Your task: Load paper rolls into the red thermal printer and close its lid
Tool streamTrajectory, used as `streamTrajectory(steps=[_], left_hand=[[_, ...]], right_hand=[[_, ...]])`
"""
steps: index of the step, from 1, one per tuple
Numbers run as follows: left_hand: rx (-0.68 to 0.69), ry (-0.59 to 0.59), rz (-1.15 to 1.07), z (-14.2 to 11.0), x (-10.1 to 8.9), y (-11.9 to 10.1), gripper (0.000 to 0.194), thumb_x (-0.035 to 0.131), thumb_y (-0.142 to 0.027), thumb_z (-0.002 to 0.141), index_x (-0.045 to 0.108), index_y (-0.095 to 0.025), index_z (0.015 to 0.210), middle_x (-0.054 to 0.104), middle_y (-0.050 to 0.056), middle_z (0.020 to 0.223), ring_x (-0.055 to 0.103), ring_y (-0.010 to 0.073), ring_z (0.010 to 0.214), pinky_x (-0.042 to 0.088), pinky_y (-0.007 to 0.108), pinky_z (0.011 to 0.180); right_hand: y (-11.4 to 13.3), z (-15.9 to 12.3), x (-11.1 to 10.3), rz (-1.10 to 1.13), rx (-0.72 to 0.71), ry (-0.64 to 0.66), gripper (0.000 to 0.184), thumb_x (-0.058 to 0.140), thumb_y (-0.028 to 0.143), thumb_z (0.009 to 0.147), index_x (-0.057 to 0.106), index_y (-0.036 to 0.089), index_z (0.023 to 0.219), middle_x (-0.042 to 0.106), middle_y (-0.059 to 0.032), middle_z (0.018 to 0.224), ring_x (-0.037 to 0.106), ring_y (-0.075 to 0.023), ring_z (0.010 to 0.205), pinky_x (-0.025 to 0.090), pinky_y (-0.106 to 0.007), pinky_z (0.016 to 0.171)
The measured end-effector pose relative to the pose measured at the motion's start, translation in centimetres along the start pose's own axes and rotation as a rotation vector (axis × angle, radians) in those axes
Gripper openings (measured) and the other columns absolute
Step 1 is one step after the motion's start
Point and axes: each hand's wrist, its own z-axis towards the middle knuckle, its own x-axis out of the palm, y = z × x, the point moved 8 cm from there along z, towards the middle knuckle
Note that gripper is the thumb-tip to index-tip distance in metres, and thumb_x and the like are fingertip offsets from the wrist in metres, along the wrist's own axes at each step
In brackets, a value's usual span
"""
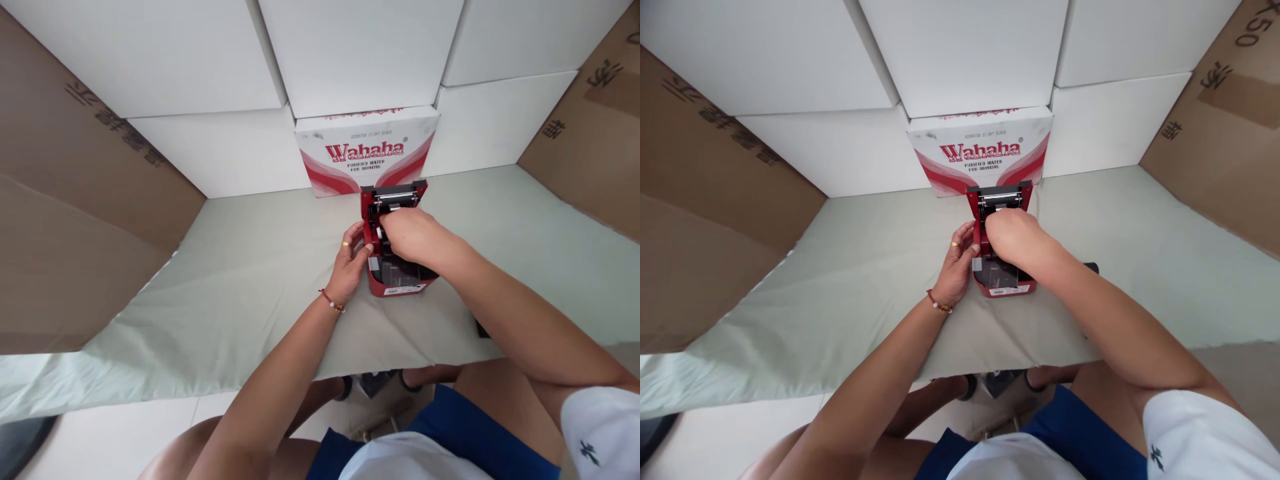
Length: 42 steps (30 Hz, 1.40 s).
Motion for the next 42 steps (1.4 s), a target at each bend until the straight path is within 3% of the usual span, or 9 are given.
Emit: streamTrajectory(steps=[11, 16, 18, 21, 24, 28, 32, 38, 42], left_hand=[[0.005, -0.165, 0.180, -1.1, -0.7, -0.5, 0.052, 0.068, -0.060, 0.100, 0.057, -0.025, 0.137, 0.063, 0.013, 0.145, 0.062, 0.0285, 0.139, 0.054, 0.049, 0.118], [0.477, -0.236, 0.505, -3.9, 0.0, -6.6, 0.036, 0.060, -0.047, 0.106, 0.064, -0.029, 0.136, 0.059, 0.011, 0.138, 0.059, 0.0295, 0.135, 0.049, 0.054, 0.121], [0.717, -0.179, 0.621, -5.6, 1.3, -9.1, 0.038, 0.060, -0.040, 0.104, 0.065, -0.033, 0.142, 0.062, 0.009, 0.135, 0.057, 0.0310, 0.137, 0.044, 0.056, 0.125], [0.841, -0.028, 0.775, -6.7, 3.4, -10.0, 0.050, 0.065, -0.037, 0.099, 0.064, -0.037, 0.149, 0.069, 0.008, 0.132, 0.060, 0.0322, 0.137, 0.042, 0.055, 0.125], [0.846, 0.099, 0.863, -6.7, 4.8, -9.2, 0.045, 0.068, -0.035, 0.096, 0.069, -0.040, 0.141, 0.078, 0.004, 0.118, 0.067, 0.0295, 0.128, 0.039, 0.054, 0.127], [0.936, 0.066, 0.920, -6.9, 5.3, -9.1, 0.034, 0.067, -0.030, 0.096, 0.075, -0.036, 0.129, 0.080, 0.003, 0.106, 0.072, 0.0254, 0.117, 0.044, 0.050, 0.124], [0.932, 0.080, 0.939, -6.9, 5.3, -9.1, 0.037, 0.067, -0.030, 0.095, 0.074, -0.038, 0.131, 0.080, 0.003, 0.107, 0.072, 0.0261, 0.117, 0.045, 0.052, 0.123], [0.822, -0.069, 0.760, -6.1, 2.4, -9.9, 0.058, 0.056, -0.046, 0.105, 0.053, -0.035, 0.162, 0.071, 0.011, 0.144, 0.060, 0.0317, 0.145, 0.045, 0.055, 0.124], [0.598, -0.048, 0.663, -4.4, 1.0, -8.7, 0.058, 0.037, -0.052, 0.113, 0.043, -0.034, 0.167, 0.073, 0.009, 0.150, 0.060, 0.0294, 0.151, 0.025, 0.058, 0.137]], right_hand=[[0.0, 1.8, 1.9, 0.065, -0.086, -0.010, 0.022, 0.062, 0.016, 0.096, 0.080, 0.013, 0.108, 0.083, -0.0209, 0.111, 0.079, -0.0311, 0.097, 0.055, -0.037, 0.077], [-0.4, 1.3, 1.4, 0.121, -0.102, -0.027, 0.023, 0.065, 0.019, 0.097, 0.081, 0.016, 0.113, 0.084, -0.0186, 0.113, 0.079, -0.0312, 0.103, 0.057, -0.037, 0.084], [-0.6, 0.0, 0.7, 0.170, -0.153, -0.045, 0.026, 0.063, 0.024, 0.100, 0.082, 0.019, 0.117, 0.084, -0.0143, 0.118, 0.078, -0.0283, 0.107, 0.057, -0.035, 0.089], [-1.8, -2.9, -1.2, 0.404, -0.220, -0.151, 0.026, 0.059, 0.030, 0.103, 0.084, 0.023, 0.108, 0.085, -0.0065, 0.109, 0.079, -0.0233, 0.097, 0.058, -0.034, 0.089], [-5.9, -4.7, -3.7, 0.672, -0.073, -0.508, 0.034, 0.055, 0.045, 0.107, 0.084, 0.027, 0.105, 0.085, -0.0038, 0.100, 0.077, -0.0214, 0.082, 0.061, -0.036, 0.080], [-9.4, -4.1, -4.6, 0.658, 0.046, -0.889, 0.046, 0.050, 0.058, 0.109, 0.076, 0.029, 0.134, 0.079, -0.0093, 0.135, 0.074, -0.0280, 0.119, 0.061, -0.044, 0.102], [-8.3, -1.7, -2.7, 0.691, -0.060, -0.792, 0.055, 0.043, 0.061, 0.112, 0.077, 0.022, 0.131, 0.079, -0.0125, 0.132, 0.073, -0.0284, 0.125, 0.055, -0.044, 0.112], [-7.0, -6.5, -0.4, 0.739, -0.193, -0.838, 0.042, 0.045, 0.047, 0.114, 0.082, 0.027, 0.118, 0.083, -0.0082, 0.124, 0.076, -0.0244, 0.121, 0.055, -0.042, 0.112], [-7.3, -8.1, 2.7, 0.773, -0.277, -0.745, 0.048, 0.038, 0.045, 0.114, 0.084, 0.030, 0.123, 0.083, -0.0069, 0.132, 0.072, -0.0269, 0.136, 0.044, -0.056, 0.128]])
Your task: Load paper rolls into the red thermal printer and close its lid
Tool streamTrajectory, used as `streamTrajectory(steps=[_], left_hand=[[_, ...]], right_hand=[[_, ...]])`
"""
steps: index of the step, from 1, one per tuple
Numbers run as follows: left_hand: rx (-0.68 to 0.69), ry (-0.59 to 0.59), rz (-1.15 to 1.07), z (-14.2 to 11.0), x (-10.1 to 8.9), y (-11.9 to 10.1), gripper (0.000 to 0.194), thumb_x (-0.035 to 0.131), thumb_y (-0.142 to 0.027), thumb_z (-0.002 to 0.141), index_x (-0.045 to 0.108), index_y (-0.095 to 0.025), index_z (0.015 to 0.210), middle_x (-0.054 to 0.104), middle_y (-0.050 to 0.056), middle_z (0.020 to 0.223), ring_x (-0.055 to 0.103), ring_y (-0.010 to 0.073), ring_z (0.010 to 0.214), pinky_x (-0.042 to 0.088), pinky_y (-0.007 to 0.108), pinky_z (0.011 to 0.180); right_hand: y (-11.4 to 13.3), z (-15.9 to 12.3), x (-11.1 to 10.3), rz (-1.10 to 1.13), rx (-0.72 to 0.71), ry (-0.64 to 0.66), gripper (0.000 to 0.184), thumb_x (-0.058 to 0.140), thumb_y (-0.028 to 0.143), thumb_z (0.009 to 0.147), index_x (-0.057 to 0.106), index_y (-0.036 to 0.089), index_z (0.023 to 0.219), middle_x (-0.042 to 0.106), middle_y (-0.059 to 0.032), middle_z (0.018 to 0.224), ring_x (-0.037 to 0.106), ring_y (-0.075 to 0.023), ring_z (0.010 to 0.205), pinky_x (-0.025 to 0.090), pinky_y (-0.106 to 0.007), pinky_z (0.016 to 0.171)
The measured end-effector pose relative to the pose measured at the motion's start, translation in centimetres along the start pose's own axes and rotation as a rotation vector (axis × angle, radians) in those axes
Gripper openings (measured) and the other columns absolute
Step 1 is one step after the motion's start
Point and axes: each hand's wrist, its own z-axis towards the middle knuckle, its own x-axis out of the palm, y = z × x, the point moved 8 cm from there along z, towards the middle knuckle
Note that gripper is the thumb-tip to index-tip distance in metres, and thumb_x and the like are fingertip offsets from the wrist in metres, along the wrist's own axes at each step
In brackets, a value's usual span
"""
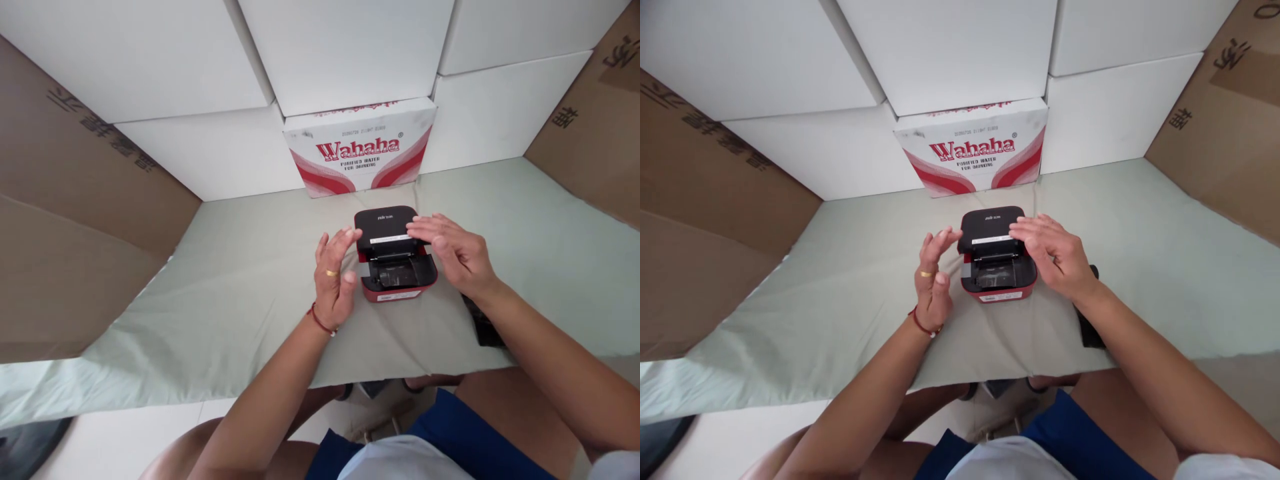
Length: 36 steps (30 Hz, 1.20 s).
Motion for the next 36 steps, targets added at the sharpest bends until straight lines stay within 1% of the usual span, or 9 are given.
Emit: streamTrajectory(steps=[5, 9, 11, 14, 17, 23, 27, 32, 36], left_hand=[[-0.146, 0.027, -0.067, 0.0, 0.9, 1.5, 0.049, 0.035, -0.053, 0.114, 0.066, -0.032, 0.145, 0.084, 0.005, 0.123, 0.076, 0.0259, 0.126, 0.028, 0.056, 0.135], [-0.247, -0.020, -0.245, -0.2, 1.4, 3.1, 0.037, 0.060, -0.052, 0.106, 0.068, -0.032, 0.137, 0.083, 0.006, 0.118, 0.076, 0.0277, 0.119, 0.044, 0.056, 0.124], [-0.283, -0.054, -0.388, -0.3, 1.6, 3.9, 0.048, 0.073, -0.051, 0.098, 0.061, -0.034, 0.142, 0.080, 0.004, 0.115, 0.073, 0.0286, 0.125, 0.046, 0.055, 0.123], [-0.322, -0.057, -0.516, -0.4, 2.1, 4.8, 0.071, 0.080, -0.055, 0.090, 0.050, -0.042, 0.152, 0.072, 0.004, 0.136, 0.060, 0.0299, 0.147, 0.039, 0.056, 0.132], [-0.451, -0.007, -0.602, -0.8, 2.9, 5.7, 0.089, 0.080, -0.063, 0.085, 0.039, -0.048, 0.162, 0.048, 0.001, 0.171, 0.038, 0.0315, 0.167, 0.029, 0.055, 0.140], [-0.569, 0.183, -0.701, -1.4, 4.4, 5.8, 0.105, 0.075, -0.066, 0.088, 0.013, -0.052, 0.171, 0.025, -0.003, 0.186, 0.028, 0.0280, 0.173, 0.035, 0.052, 0.139], [-0.643, 0.197, -0.825, -1.7, 4.9, 6.2, 0.109, 0.083, -0.057, 0.084, 0.016, -0.054, 0.170, 0.024, -0.004, 0.186, 0.027, 0.0281, 0.173, 0.036, 0.053, 0.139], [-0.700, 0.109, -0.992, -1.7, 5.2, 6.5, 0.116, 0.094, -0.039, 0.073, 0.028, -0.053, 0.167, 0.028, -0.005, 0.184, 0.019, 0.0304, 0.175, 0.026, 0.051, 0.141], [-0.696, 0.083, -1.036, -1.6, 5.3, 6.7, 0.108, 0.095, -0.037, 0.073, 0.039, -0.049, 0.163, 0.034, -0.002, 0.181, 0.020, 0.0311, 0.174, 0.022, 0.051, 0.142]], right_hand=[[-2.1, -1.6, 0.9, 0.032, 0.079, 0.067, 0.056, 0.033, 0.049, 0.114, 0.086, 0.034, 0.116, 0.083, -0.0052, 0.132, 0.071, -0.0274, 0.138, 0.043, -0.060, 0.129], [-2.1, -1.5, 1.1, 0.049, 0.094, 0.054, 0.053, 0.035, 0.047, 0.113, 0.086, 0.035, 0.116, 0.083, -0.0049, 0.130, 0.071, -0.0283, 0.137, 0.043, -0.061, 0.128], [-1.7, -1.6, 1.1, 0.042, 0.082, 0.035, 0.052, 0.036, 0.046, 0.113, 0.086, 0.034, 0.116, 0.084, -0.0059, 0.129, 0.072, -0.0287, 0.135, 0.044, -0.061, 0.127], [-0.1, -2.0, 1.0, 0.026, -0.026, 0.000, 0.053, 0.036, 0.048, 0.113, 0.084, 0.030, 0.123, 0.083, -0.0083, 0.129, 0.073, -0.0296, 0.132, 0.046, -0.060, 0.124], [2.5, -2.9, 0.8, -0.002, -0.251, -0.041, 0.051, 0.038, 0.050, 0.113, 0.084, 0.029, 0.123, 0.084, -0.0084, 0.127, 0.072, -0.0300, 0.125, 0.054, -0.055, 0.112], [5.0, -3.9, 0.8, -0.071, -0.465, -0.081, 0.044, 0.043, 0.045, 0.113, 0.084, 0.030, 0.113, 0.085, -0.0046, 0.100, 0.069, -0.0254, 0.096, 0.060, -0.045, 0.086], [4.6, -3.6, 1.1, -0.060, -0.473, -0.052, 0.037, 0.048, 0.040, 0.111, 0.083, 0.029, 0.115, 0.085, -0.0054, 0.102, 0.070, -0.0245, 0.093, 0.060, -0.045, 0.085], [4.7, -3.7, 1.3, 0.009, -0.545, -0.045, 0.023, 0.060, 0.029, 0.105, 0.079, 0.023, 0.115, 0.083, -0.0085, 0.101, 0.073, -0.0246, 0.094, 0.063, -0.044, 0.084], [5.7, -2.3, 0.6, 0.066, -0.510, 0.043, 0.017, 0.061, 0.029, 0.106, 0.077, 0.022, 0.104, 0.081, -0.0088, 0.096, 0.073, -0.0237, 0.090, 0.063, -0.042, 0.083]])
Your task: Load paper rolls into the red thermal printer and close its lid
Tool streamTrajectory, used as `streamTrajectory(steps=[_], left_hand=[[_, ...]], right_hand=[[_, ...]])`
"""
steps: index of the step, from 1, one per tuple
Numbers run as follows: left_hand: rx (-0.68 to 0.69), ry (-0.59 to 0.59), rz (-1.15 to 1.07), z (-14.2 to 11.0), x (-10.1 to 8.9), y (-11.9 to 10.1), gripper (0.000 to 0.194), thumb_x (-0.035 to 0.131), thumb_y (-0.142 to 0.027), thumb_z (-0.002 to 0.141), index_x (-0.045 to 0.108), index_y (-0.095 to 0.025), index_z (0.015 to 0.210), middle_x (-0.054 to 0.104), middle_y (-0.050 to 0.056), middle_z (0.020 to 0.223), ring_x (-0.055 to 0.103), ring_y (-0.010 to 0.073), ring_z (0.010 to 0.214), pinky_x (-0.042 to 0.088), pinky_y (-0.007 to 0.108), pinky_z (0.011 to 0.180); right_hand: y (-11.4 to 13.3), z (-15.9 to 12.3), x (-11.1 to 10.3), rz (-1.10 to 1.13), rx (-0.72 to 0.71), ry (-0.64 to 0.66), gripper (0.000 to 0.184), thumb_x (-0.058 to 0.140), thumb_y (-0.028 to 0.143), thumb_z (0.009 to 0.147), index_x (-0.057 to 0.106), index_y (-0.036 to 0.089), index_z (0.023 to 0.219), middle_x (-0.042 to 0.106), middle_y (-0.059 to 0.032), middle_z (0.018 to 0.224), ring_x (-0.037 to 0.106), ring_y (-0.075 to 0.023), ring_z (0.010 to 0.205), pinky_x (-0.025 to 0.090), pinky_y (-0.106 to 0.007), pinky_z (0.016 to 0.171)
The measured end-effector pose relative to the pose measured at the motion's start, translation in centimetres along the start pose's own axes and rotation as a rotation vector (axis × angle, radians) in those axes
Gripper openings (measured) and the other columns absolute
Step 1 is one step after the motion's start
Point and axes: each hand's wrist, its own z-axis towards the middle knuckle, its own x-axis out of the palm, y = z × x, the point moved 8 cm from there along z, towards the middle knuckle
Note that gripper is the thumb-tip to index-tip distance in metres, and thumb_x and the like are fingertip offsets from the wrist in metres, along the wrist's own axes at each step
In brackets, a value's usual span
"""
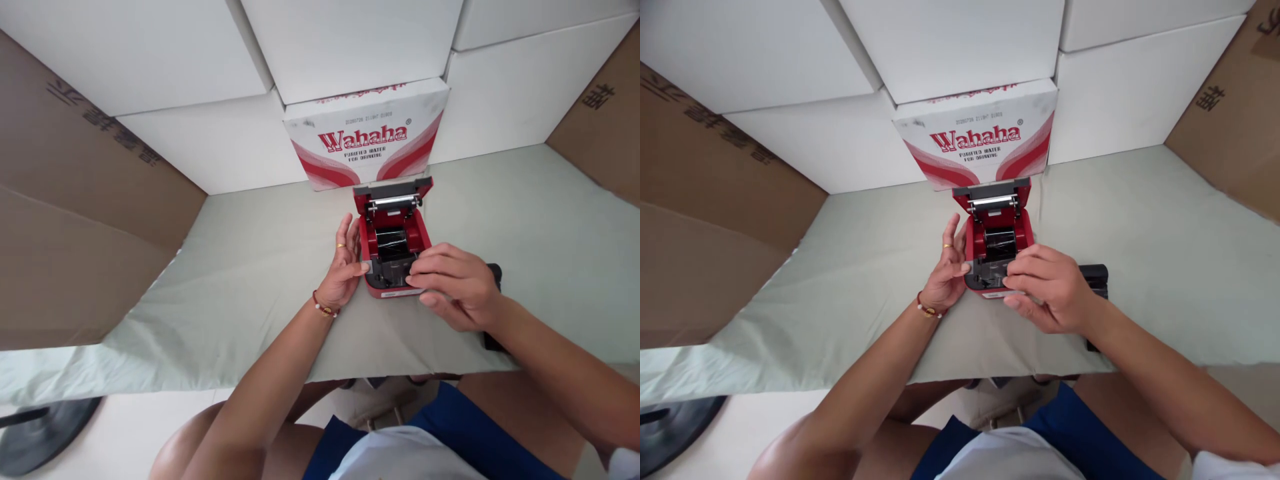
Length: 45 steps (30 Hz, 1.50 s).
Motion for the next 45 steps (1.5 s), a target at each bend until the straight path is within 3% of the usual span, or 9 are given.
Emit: streamTrajectory(steps=[5, 12, 20, 26, 30, 35, 38, 42, 45], left_hand=[[0.032, -0.093, 0.016, 0.4, -0.9, 0.4, 0.076, 0.083, -0.057, 0.088, 0.051, -0.041, 0.155, 0.046, 0.003, 0.175, 0.033, 0.0317, 0.169, 0.026, 0.054, 0.140], [0.015, -0.178, 0.110, 1.0, -1.8, 1.2, 0.067, 0.088, -0.056, 0.085, 0.059, -0.029, 0.139, 0.058, 0.009, 0.162, 0.047, 0.0297, 0.159, 0.034, 0.050, 0.135], [0.043, -0.161, 0.113, 1.2, -2.1, 1.3, 0.064, 0.088, -0.056, 0.085, 0.059, -0.029, 0.136, 0.061, 0.009, 0.157, 0.054, 0.0278, 0.153, 0.038, 0.049, 0.133], [0.050, -0.161, 0.122, 1.4, -2.0, 1.3, 0.064, 0.089, -0.058, 0.084, 0.060, -0.029, 0.134, 0.063, 0.008, 0.153, 0.056, 0.0283, 0.150, 0.042, 0.049, 0.130], [0.041, -0.162, 0.102, 1.5, -2.2, 1.4, 0.065, 0.090, -0.057, 0.082, 0.061, -0.029, 0.133, 0.063, 0.008, 0.153, 0.054, 0.0284, 0.152, 0.040, 0.049, 0.132], [0.026, -0.177, 0.109, 1.3, -2.4, 1.4, 0.063, 0.090, -0.055, 0.083, 0.061, -0.030, 0.133, 0.061, 0.007, 0.157, 0.050, 0.0285, 0.156, 0.038, 0.049, 0.133], [0.013, -0.184, 0.116, 1.2, -2.4, 1.3, 0.063, 0.090, -0.055, 0.083, 0.061, -0.030, 0.133, 0.060, 0.007, 0.159, 0.050, 0.0288, 0.157, 0.040, 0.049, 0.132], [0.013, -0.181, 0.135, 1.2, -2.4, 1.1, 0.062, 0.089, -0.056, 0.084, 0.061, -0.030, 0.133, 0.060, 0.006, 0.158, 0.052, 0.0276, 0.155, 0.041, 0.048, 0.131], [0.019, -0.183, 0.129, 1.2, -2.3, 1.1, 0.062, 0.090, -0.056, 0.083, 0.062, -0.030, 0.132, 0.062, 0.006, 0.155, 0.054, 0.0269, 0.153, 0.042, 0.047, 0.130]], right_hand=[[-3.9, 4.6, 0.1, -0.179, 0.458, 0.326, 0.030, 0.053, 0.032, 0.110, 0.077, 0.024, 0.094, 0.082, -0.0047, 0.096, 0.074, -0.0197, 0.084, 0.057, -0.034, 0.077], [-9.5, 6.6, 6.2, -0.635, 0.780, 0.985, 0.031, 0.064, 0.021, 0.096, 0.082, 0.020, 0.121, 0.083, -0.0172, 0.118, 0.077, -0.0327, 0.105, 0.055, -0.037, 0.081], [-9.1, 6.4, 7.4, -0.645, 0.829, 0.981, 0.033, 0.063, 0.020, 0.095, 0.077, 0.019, 0.124, 0.081, -0.0189, 0.125, 0.076, -0.0354, 0.111, 0.055, -0.038, 0.080], [-3.7, 7.4, -1.7, -0.451, 0.716, 0.696, 0.033, 0.059, 0.037, 0.101, 0.073, 0.025, 0.128, 0.081, -0.0081, 0.105, 0.074, -0.0271, 0.087, 0.051, -0.037, 0.073], [-5.2, 4.4, -8.4, -0.438, 0.789, 0.634, 0.043, 0.060, 0.058, 0.097, 0.075, 0.031, 0.127, 0.075, -0.0025, 0.078, 0.067, -0.0230, 0.064, 0.048, -0.037, 0.062], [-9.2, -2.3, -3.9, -0.313, 0.893, 0.996, 0.039, 0.057, 0.049, 0.093, 0.078, 0.024, 0.116, 0.082, -0.0088, 0.097, 0.074, -0.0289, 0.083, 0.056, -0.040, 0.074], [-9.6, -3.9, -1.3, -0.250, 0.910, 0.913, 0.044, 0.057, 0.044, 0.090, 0.079, 0.021, 0.122, 0.083, -0.0110, 0.113, 0.077, -0.0303, 0.097, 0.058, -0.041, 0.085], [-10.3, -5.7, -5.2, -0.338, 1.017, 0.542, 0.050, 0.054, 0.050, 0.095, 0.078, 0.025, 0.131, 0.083, -0.0099, 0.119, 0.077, -0.0300, 0.099, 0.059, -0.044, 0.089], [-11.4, -8.9, -8.6, -0.453, 1.133, 0.504, 0.044, 0.059, 0.045, 0.091, 0.081, 0.026, 0.123, 0.084, -0.0097, 0.107, 0.075, -0.0298, 0.086, 0.060, -0.047, 0.083]])
